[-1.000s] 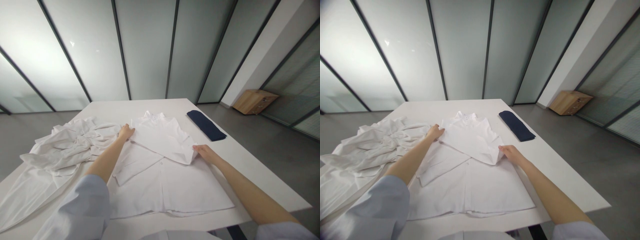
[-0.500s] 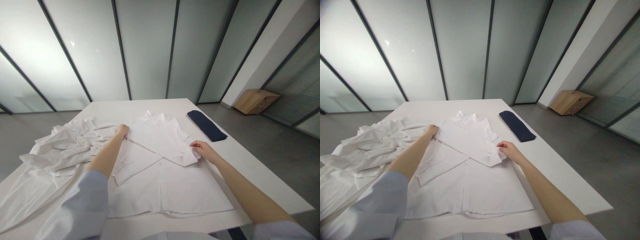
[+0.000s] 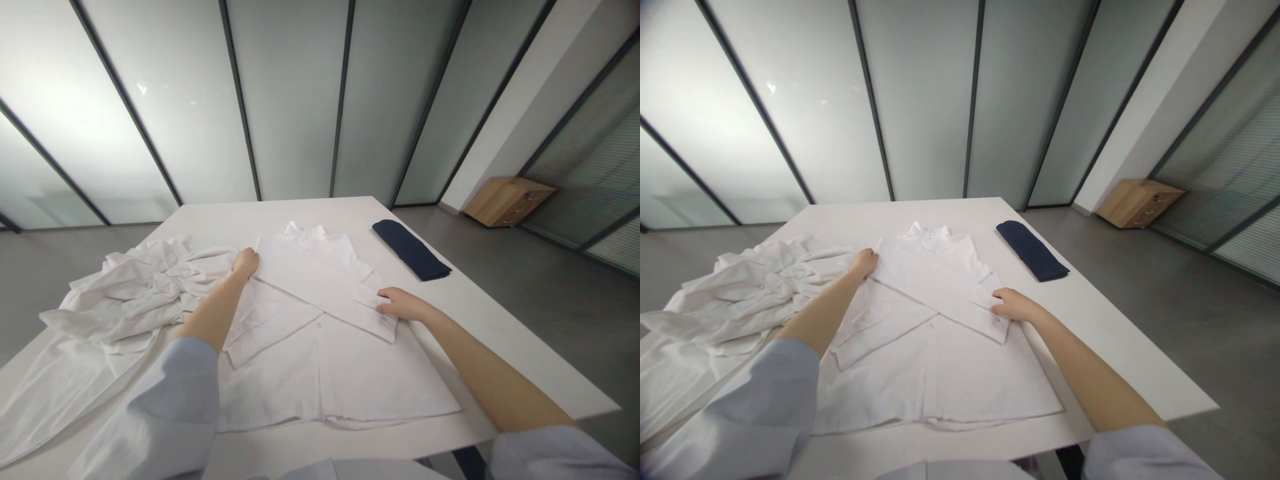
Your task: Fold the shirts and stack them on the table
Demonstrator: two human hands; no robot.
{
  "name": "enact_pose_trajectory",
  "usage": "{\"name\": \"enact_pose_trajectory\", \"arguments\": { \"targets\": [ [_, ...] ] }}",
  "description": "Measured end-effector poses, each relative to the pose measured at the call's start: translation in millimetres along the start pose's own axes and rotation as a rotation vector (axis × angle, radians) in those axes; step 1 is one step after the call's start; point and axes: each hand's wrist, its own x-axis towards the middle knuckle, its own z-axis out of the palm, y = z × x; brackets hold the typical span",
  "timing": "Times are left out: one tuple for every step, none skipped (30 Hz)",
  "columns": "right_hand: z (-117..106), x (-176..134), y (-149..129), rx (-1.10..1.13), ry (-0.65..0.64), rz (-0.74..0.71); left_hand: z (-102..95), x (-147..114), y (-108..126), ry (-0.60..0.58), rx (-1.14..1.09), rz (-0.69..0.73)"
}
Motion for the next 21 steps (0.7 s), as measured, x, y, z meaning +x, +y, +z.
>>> {"name": "enact_pose_trajectory", "arguments": {
  "targets": [
    [-2.8,0.2,-2.1,-0.021,-0.029,-0.007,0.2,-2.6,0.5,0.001,0.013,0.002],
    [-5.6,0.5,-3.6,-0.039,-0.062,-0.025,0.2,-5.1,1.1,0.001,0.024,0.004],
    [-8.3,0.7,-4.4,-0.054,-0.097,-0.049,0.0,-7.4,1.6,0.000,0.032,0.003],
    [-11.0,0.9,-4.5,-0.068,-0.135,-0.075,-0.8,-9.7,2.2,-0.001,0.036,-0.002],
    [-13.8,1.1,-4.1,-0.083,-0.172,-0.095,-2.0,-12.2,3.0,0.005,0.040,-0.006],
    [-16.8,1.4,-3.6,-0.098,-0.200,-0.104,-3.7,-15.0,4.2,0.026,0.047,-0.001],
    [-20.0,1.8,-3.2,-0.114,-0.207,-0.098,-5.7,-18.2,6.1,0.063,0.060,0.020],
    [-23.2,2.6,-3.3,-0.131,-0.185,-0.077,-7.7,-21.8,8.8,0.114,0.081,0.058],
    [-26.2,4.1,-4.4,-0.146,-0.132,-0.051,-9.4,-25.9,12.7,0.170,0.106,0.110],
    [-28.6,6.5,-6.7,-0.158,-0.051,-0.026,-10.4,-30.3,17.6,0.220,0.133,0.171],
    [-30.2,10.1,-10.3,-0.165,0.049,-0.015,-10.4,-34.8,23.6,0.251,0.158,0.233],
    [-30.4,14.9,-15.2,-0.166,0.153,-0.026,-9.0,-39.3,30.1,0.251,0.176,0.290],
    [-29.0,21.0,-21.1,-0.164,0.241,-0.065,-6.3,-43.5,36.8,0.229,0.189,0.340],
    [-25.8,28.2,-27.6,-0.164,0.302,-0.125,-2.1,-47.4,43.0,0.194,0.199,0.383],
    [-20.8,36.0,-34.3,-0.171,0.334,-0.194,3.1,-50.7,48.1,0.156,0.208,0.420],
    [-14.2,44.3,-40.4,-0.189,0.335,-0.261,9.0,-53.5,51.8,0.122,0.218,0.449],
    [-6.5,52.3,-45.5,-0.222,0.317,-0.304,15.1,-55.7,53.8,0.095,0.230,0.470],
    [1.7,59.7,-49.3,-0.264,0.291,-0.307,20.9,-57.2,54.2,0.072,0.242,0.480],
    [9.8,66.0,-51.3,-0.307,0.263,-0.280,25.9,-58.2,53.1,0.046,0.255,0.474],
    [17.5,71.1,-51.7,-0.346,0.237,-0.237,29.8,-58.6,51.1,0.015,0.266,0.454],
    [24.1,74.9,-50.7,-0.378,0.218,-0.190,32.5,-58.6,48.7,-0.018,0.275,0.425]
  ]
}}
